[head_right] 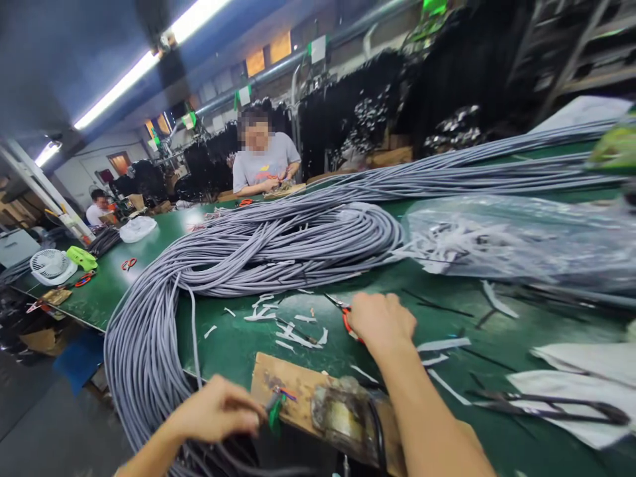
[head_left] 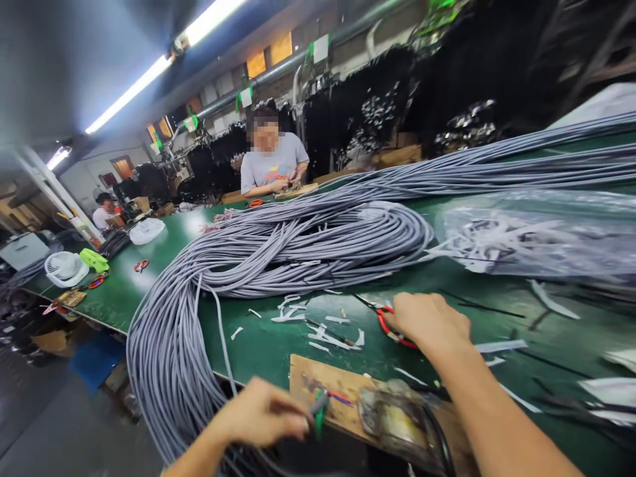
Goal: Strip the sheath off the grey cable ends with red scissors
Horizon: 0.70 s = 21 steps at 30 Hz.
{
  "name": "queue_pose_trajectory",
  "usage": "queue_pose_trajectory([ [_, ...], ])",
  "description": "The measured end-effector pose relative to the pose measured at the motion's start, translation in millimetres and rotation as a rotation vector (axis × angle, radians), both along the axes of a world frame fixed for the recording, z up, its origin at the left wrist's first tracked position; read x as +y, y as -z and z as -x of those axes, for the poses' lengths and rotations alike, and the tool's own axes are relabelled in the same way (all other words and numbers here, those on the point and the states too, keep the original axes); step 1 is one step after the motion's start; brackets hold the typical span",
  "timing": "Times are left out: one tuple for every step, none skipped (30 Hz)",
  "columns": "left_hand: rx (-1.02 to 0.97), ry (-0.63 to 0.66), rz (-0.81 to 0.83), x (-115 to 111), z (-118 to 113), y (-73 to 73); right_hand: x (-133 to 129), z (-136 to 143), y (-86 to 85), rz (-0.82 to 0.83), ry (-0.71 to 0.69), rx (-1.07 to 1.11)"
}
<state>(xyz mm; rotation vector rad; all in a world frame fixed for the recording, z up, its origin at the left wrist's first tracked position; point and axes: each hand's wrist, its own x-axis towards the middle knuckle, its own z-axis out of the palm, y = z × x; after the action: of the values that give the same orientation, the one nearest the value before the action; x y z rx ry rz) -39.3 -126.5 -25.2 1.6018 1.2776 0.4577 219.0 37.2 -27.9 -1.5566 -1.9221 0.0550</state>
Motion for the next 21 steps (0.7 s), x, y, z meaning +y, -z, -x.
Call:
queue_pose_trajectory([
  [0.083,-0.061,-0.126,21,1,-13.1,-1,5,-2.8,0.063,-0.031,-0.032],
  [0.210,-0.166,-0.271,44,2,-24.3,-4,12,-5.4,0.120,-0.077,-0.060],
  [0.257,-0.242,-0.353,68,3,-33.2,-6,22,-7.7,0.176,-0.135,-0.083],
  [0.284,-0.301,-0.417,91,5,-39.7,-10,32,-9.5,0.225,-0.206,-0.106],
  [0.312,-0.364,-0.479,113,7,-43.9,-14,42,-10.6,0.269,-0.264,-0.133],
  [0.337,-0.423,-0.534,133,8,-45.9,-18,52,-11.2,0.303,-0.307,-0.164],
  [0.360,-0.470,-0.580,149,8,-46.1,-22,60,-11.3,0.331,-0.329,-0.198],
  [0.378,-0.511,-0.616,162,8,-45.0,-25,67,-11.2,0.351,-0.335,-0.231],
  [0.392,-0.546,-0.644,173,7,-42.8,-27,72,-10.9,0.368,-0.335,-0.262],
  [0.399,-0.574,-0.665,180,5,-40.1,-29,75,-10.7,0.393,-0.336,-0.296],
  [0.398,-0.596,-0.681,185,4,-37.3,-29,76,-10.7,0.420,-0.332,-0.330],
  [0.389,-0.615,-0.693,189,3,-35.1,-30,77,-10.9,0.439,-0.326,-0.357],
  [0.371,-0.632,-0.702,192,2,-33.9,-29,77,-11.2,0.456,-0.319,-0.379],
  [0.343,-0.649,-0.710,195,3,-34.0,-29,76,-11.7,0.466,-0.308,-0.394],
  [0.305,-0.670,-0.720,197,4,-35.8,-29,76,-12.2,0.472,-0.296,-0.402],
  [0.259,-0.697,-0.731,199,7,-39.3,-29,76,-12.8,0.475,-0.284,-0.404],
  [0.206,-0.732,-0.746,200,12,-44.5,-29,76,-13.5,0.477,-0.273,-0.401],
  [0.145,-0.773,-0.765,201,17,-51.4,-29,76,-14.2,0.479,-0.264,-0.395],
  [0.078,-0.819,-0.787,201,25,-59.9,-29,77,-15.0,0.480,-0.257,-0.387],
  [0.005,-0.868,-0.809,199,34,-69.7,-29,77,-16.0,0.481,-0.250,-0.378],
  [-0.073,-0.916,-0.831,195,45,-80.7,-30,77,-17.1,0.481,-0.242,-0.368],
])
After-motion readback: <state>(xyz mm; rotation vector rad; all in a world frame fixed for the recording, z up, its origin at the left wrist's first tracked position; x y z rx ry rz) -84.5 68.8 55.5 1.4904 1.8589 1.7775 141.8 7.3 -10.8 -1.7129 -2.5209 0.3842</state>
